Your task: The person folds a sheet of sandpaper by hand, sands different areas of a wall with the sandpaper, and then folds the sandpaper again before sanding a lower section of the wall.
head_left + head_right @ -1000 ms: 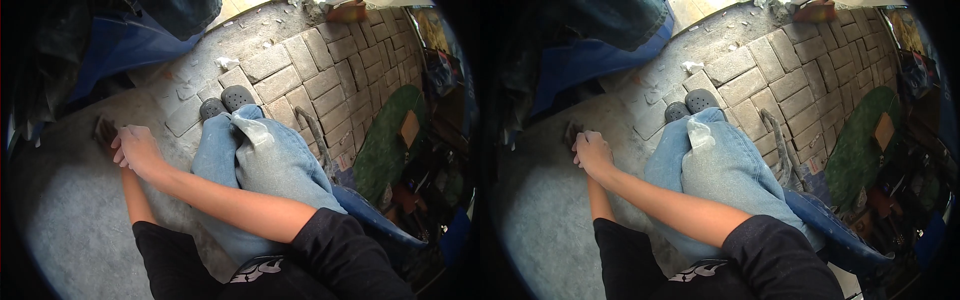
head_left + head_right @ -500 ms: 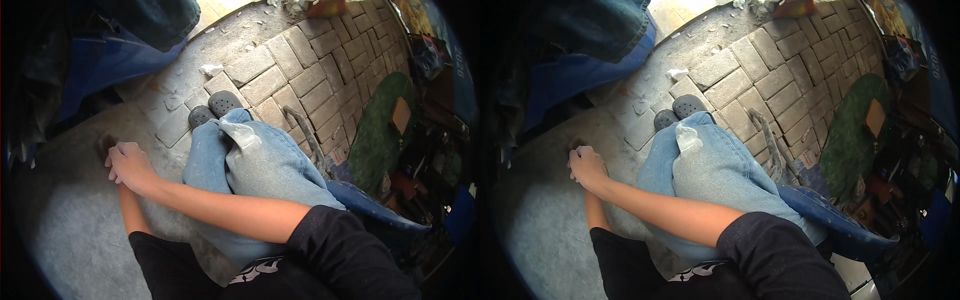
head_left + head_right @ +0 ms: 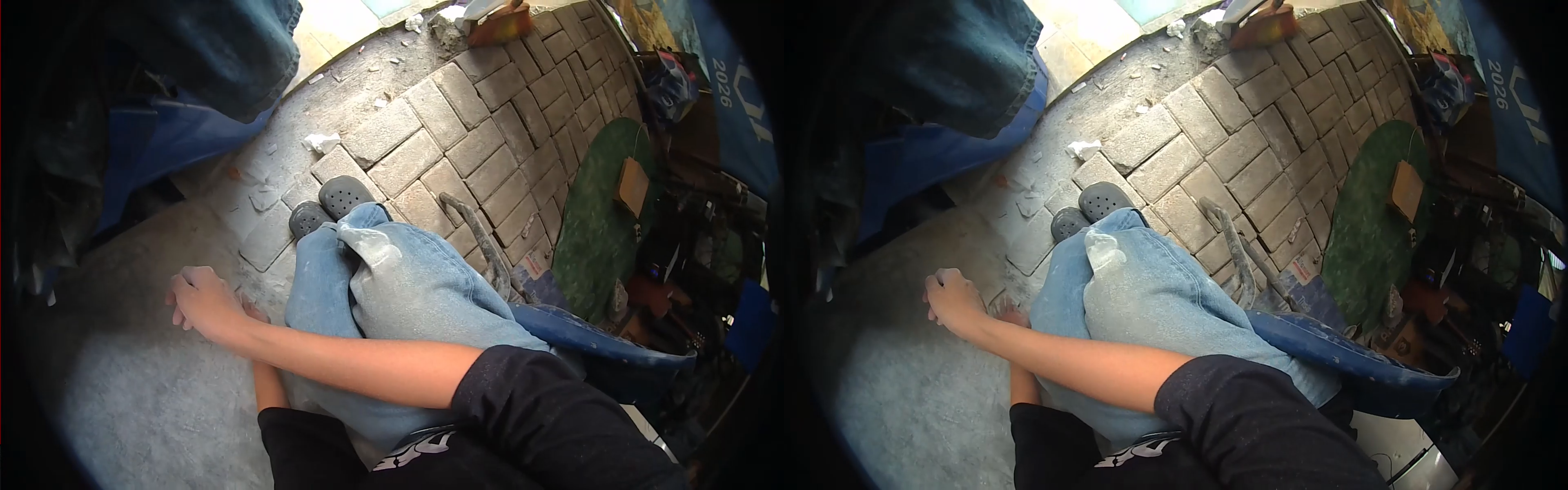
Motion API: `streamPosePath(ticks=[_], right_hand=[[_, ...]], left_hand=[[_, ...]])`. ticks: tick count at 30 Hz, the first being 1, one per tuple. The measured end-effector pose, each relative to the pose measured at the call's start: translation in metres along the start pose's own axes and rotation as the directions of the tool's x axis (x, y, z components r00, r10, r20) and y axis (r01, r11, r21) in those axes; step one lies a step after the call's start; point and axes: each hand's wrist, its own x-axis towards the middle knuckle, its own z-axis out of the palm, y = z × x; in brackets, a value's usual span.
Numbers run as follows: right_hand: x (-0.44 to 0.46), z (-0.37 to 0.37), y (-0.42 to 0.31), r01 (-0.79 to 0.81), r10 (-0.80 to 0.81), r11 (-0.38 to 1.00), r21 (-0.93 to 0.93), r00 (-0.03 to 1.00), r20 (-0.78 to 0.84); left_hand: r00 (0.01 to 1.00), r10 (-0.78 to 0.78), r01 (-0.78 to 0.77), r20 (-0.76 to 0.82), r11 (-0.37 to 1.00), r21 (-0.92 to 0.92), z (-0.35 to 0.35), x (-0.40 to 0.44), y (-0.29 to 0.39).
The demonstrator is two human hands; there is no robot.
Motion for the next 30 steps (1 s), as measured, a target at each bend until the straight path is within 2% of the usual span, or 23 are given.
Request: streamPosePath(ticks=[2,8,11,17,20,23,25,26,28,30], right_hand=[[0.0,0.003,0.003,-0.016,0.016,0.999,0.051,1.0,-0.011],[-0.002,-0.003,-0.005,-0.013,0.011,0.999,0.031,0.999,0.049],[-0.002,-0.003,-0.005,-0.013,0.012,1.0,0.018,0.998,0.062],[0.0,-0.002,-0.003,-0.02,0.019,0.999,0.032,0.999,0.027],[-0.002,0.0,-0.002,-0.039,0.038,0.999,0.019,0.998,0.045],[-0.001,0.003,0.001,-0.061,0.061,0.998,0.019,0.998,0.031],[-0.003,0.0,0.0,0.003,-0.005,1.0,0.028,0.996,0.085],[-0.004,-0.002,-0.003,-0.033,0.03,0.999,0.029,0.996,0.087],[-0.007,-0.004,-0.012,-0.067,0.066,0.998,0.016,0.994,0.09],[-0.007,-0.005,-0.017,-0.07,0.069,0.998,0.006,0.993,0.094]], left_hand=[[0.999,-0.014,0.012,0.046,0.999,0.043,0.033,0.015,-0.032],[0.993,-0.029,0.018,0.118,0.995,0.095,0.175,0.069,-0.158],[0.99,-0.042,0.023,0.133,0.99,0.143,0.183,0.061,-0.159],[0.995,-0.071,0.047,0.076,0.959,0.28,0.084,0.026,0.004],[0.996,-0.084,0.066,0.04,0.939,0.337,0.054,-0.004,0.046],[0.995,-0.093,0.077,0.021,0.915,0.397,0.09,-0.005,0.029],[0.993,-0.115,0.083,0.04,0.877,0.473,0.14,0.009,-0.016],[0.991,-0.125,0.081,0.05,0.852,0.516,0.169,0.016,-0.045],[0.988,-0.137,0.069,0.074,0.811,0.581,0.162,-0.001,-0.081],[0.99,-0.125,0.09,0.059,0.909,0.407,0.139,0.037,-0.112]])
